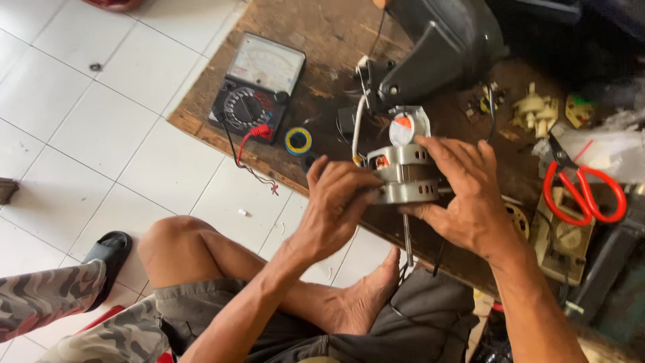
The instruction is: The person assembles a small electric motor by inserting a copper-wound stator into a metal housing. They then attach a rotor and secure the assembly with screws using a screwdriver and a power drill.
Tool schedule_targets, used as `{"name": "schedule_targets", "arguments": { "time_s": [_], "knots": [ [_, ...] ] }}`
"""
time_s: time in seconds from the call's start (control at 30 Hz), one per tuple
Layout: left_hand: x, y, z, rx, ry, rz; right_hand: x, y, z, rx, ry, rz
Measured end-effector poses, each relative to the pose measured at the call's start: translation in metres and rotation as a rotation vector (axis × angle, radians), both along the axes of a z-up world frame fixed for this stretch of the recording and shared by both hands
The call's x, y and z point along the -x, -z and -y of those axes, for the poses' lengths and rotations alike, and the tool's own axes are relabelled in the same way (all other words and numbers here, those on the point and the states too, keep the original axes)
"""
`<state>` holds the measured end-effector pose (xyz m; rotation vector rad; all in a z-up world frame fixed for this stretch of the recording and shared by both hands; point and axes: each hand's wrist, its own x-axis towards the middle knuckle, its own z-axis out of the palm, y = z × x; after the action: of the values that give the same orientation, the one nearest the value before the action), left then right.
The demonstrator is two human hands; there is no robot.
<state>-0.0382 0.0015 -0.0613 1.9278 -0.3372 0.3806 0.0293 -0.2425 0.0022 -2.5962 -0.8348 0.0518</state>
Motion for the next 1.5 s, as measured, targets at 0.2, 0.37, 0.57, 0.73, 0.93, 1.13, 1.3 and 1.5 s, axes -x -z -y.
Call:
{"name": "schedule_targets", "arguments": {
  "time_s": [0.2, 0.37, 0.57, 0.73, 0.93, 1.13, 1.3, 1.5],
  "knots": [
    [-0.019, -0.005, -0.013, -0.124, 0.158, -0.038, 0.0, -0.005, -0.003, -0.013, -0.026, 0.004],
    [-0.02, -0.012, -0.015, -0.096, 0.207, -0.09, 0.02, -0.016, -0.014, -0.063, 0.039, -0.023],
    [-0.018, -0.005, -0.013, -0.028, 0.193, -0.077, 0.088, 0.007, -0.039, -0.279, 0.415, 0.094],
    [-0.018, -0.005, -0.013, 0.016, 0.164, 0.0, 0.088, -0.002, -0.061, -0.346, 0.676, -0.076],
    [-0.016, 0.01, -0.008, 0.001, 0.116, -0.058, 0.083, -0.01, -0.08, -0.327, 0.797, -0.121],
    [-0.015, 0.009, -0.01, 0.08, 0.171, -0.034, 0.083, 0.017, -0.071, -0.399, 0.74, 0.032],
    [-0.012, 0.011, -0.008, 0.078, 0.176, -0.076, 0.089, 0.028, -0.059, -0.454, 0.754, 0.025],
    [-0.016, 0.016, 0.0, -0.112, 0.127, -0.058, 0.101, 0.016, -0.051, -0.583, 0.738, -0.077]
  ]
}}
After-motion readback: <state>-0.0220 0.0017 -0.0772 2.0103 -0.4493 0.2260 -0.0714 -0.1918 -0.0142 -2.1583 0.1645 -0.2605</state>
